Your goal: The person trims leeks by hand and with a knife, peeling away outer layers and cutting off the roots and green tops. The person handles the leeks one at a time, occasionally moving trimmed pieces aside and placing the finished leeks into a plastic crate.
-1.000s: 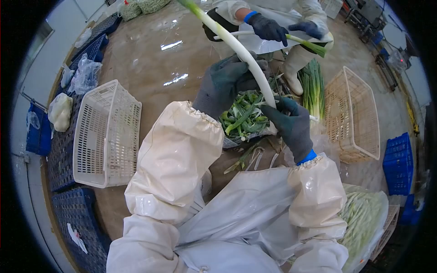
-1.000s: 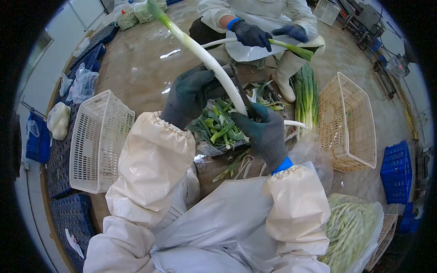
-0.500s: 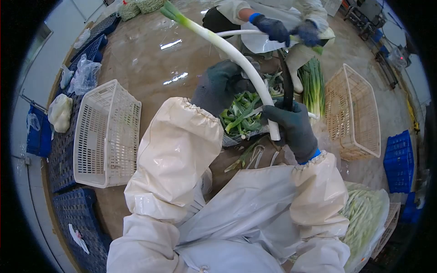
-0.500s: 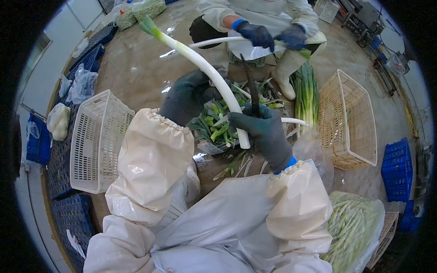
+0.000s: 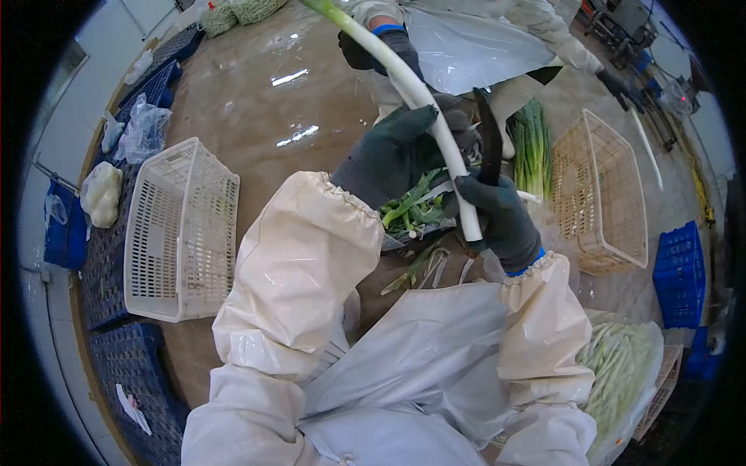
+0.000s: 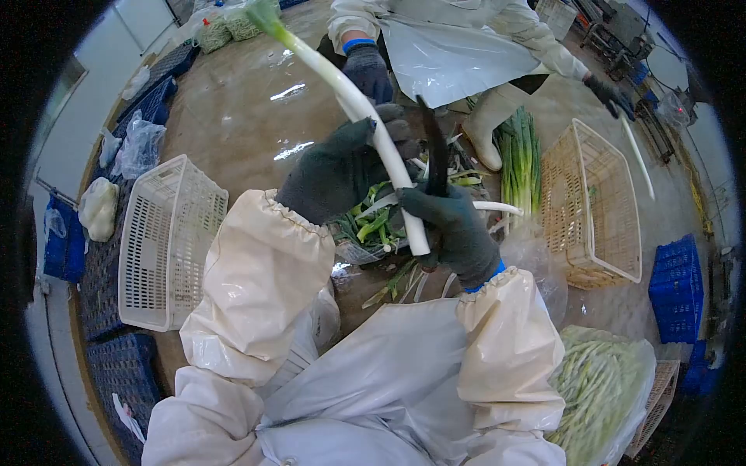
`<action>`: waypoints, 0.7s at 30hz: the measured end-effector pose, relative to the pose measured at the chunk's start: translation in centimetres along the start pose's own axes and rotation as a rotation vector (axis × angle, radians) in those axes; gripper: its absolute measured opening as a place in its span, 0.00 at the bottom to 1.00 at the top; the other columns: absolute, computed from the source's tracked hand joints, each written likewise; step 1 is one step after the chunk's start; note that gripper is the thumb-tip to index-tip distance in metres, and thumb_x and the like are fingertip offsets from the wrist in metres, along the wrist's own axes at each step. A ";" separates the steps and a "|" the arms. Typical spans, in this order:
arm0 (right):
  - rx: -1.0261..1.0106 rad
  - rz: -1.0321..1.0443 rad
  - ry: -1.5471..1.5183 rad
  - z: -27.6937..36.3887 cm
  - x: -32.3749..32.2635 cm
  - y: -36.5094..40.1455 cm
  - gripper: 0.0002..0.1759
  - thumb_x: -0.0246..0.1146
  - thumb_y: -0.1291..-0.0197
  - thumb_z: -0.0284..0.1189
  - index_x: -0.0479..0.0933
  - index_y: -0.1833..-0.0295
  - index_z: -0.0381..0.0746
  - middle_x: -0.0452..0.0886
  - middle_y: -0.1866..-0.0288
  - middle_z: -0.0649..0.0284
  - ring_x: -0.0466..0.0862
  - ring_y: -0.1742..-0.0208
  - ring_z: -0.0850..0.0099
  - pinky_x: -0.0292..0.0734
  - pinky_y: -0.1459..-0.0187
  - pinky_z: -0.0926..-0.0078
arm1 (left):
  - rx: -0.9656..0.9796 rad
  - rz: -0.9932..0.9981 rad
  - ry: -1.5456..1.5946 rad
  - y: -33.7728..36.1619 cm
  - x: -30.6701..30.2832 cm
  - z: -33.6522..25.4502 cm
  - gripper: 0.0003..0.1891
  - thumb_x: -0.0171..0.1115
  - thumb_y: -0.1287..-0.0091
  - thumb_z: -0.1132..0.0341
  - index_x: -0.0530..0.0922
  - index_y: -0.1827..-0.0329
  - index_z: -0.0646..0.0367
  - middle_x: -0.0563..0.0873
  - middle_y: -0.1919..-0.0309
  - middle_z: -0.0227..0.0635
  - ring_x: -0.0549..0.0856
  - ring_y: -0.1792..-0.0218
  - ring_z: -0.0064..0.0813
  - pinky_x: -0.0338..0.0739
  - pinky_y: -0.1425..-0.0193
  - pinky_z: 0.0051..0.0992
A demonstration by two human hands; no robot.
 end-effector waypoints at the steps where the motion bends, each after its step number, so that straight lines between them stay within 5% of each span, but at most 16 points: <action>1: -0.016 -0.024 0.092 0.3 0.1 -0.1 0.13 0.66 0.41 0.33 0.80 0.58 0.34 0.81 0.73 0.65 0.76 0.78 0.81 0.71 0.77 0.81 | 0.027 -0.035 -0.074 0.0 -0.6 -0.2 0.23 0.59 0.30 0.64 0.68 0.35 0.63 0.81 0.45 0.45 0.82 0.47 0.39 0.78 0.41 0.40; 2: -0.032 -0.048 0.185 0.5 0.2 -0.3 0.13 0.66 0.41 0.32 0.81 0.57 0.34 0.82 0.72 0.65 0.76 0.78 0.81 0.71 0.76 0.81 | 0.054 -0.069 -0.147 0.1 -1.4 -0.4 0.22 0.59 0.30 0.64 0.68 0.36 0.62 0.81 0.46 0.44 0.82 0.48 0.39 0.78 0.41 0.40; 5: -0.564 -0.293 0.405 3.7 -1.6 0.0 0.13 0.67 0.41 0.30 0.83 0.53 0.35 0.85 0.65 0.64 0.78 0.73 0.83 0.73 0.70 0.82 | 0.100 -0.221 -0.387 0.5 -2.6 -1.5 0.19 0.62 0.33 0.66 0.74 0.41 0.64 0.84 0.55 0.40 0.85 0.57 0.35 0.80 0.48 0.33; 8: -0.448 -0.379 0.261 5.6 -2.1 1.7 0.18 0.69 0.42 0.28 0.81 0.46 0.36 0.86 0.58 0.63 0.79 0.67 0.84 0.74 0.65 0.85 | 0.185 -0.329 -0.746 0.7 -3.4 -2.2 0.15 0.67 0.38 0.68 0.81 0.50 0.66 0.87 0.65 0.35 0.84 0.65 0.25 0.79 0.56 0.26; 10: -0.600 -0.440 0.250 6.9 -2.9 2.4 0.20 0.70 0.44 0.26 0.80 0.45 0.35 0.85 0.58 0.65 0.76 0.73 0.86 0.69 0.74 0.87 | 0.140 -0.316 -0.853 1.2 -1.6 -1.3 0.16 0.69 0.40 0.68 0.82 0.50 0.66 0.87 0.64 0.33 0.83 0.63 0.20 0.78 0.55 0.24; 12: -0.541 -0.438 0.157 7.1 -3.0 2.7 0.20 0.71 0.44 0.26 0.80 0.46 0.34 0.85 0.57 0.65 0.76 0.74 0.86 0.69 0.75 0.86 | 0.148 -0.298 -0.984 1.5 -0.2 -0.3 0.19 0.71 0.42 0.65 0.83 0.49 0.63 0.87 0.64 0.30 0.81 0.63 0.15 0.76 0.55 0.21; 15: -0.492 -0.444 0.052 6.7 -3.6 3.0 0.20 0.71 0.45 0.25 0.79 0.46 0.33 0.85 0.59 0.65 0.80 0.68 0.84 0.72 0.71 0.85 | -0.011 -0.235 -1.048 1.4 0.4 2.0 0.19 0.71 0.42 0.64 0.84 0.49 0.61 0.87 0.64 0.30 0.81 0.64 0.15 0.76 0.56 0.22; 21: -0.529 -0.484 -0.001 6.3 -4.4 3.0 0.19 0.70 0.44 0.25 0.80 0.47 0.33 0.85 0.61 0.65 0.80 0.66 0.82 0.74 0.66 0.85 | -0.034 -0.208 -0.955 1.5 0.7 3.7 0.19 0.70 0.40 0.61 0.84 0.50 0.63 0.86 0.66 0.29 0.80 0.67 0.16 0.75 0.60 0.21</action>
Point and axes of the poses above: each hand's wrist, its own y-axis away from the middle knuckle, its own x-axis out of the palm, z = x × y, the point moved 10 cm from there along -y, towards the middle knuckle
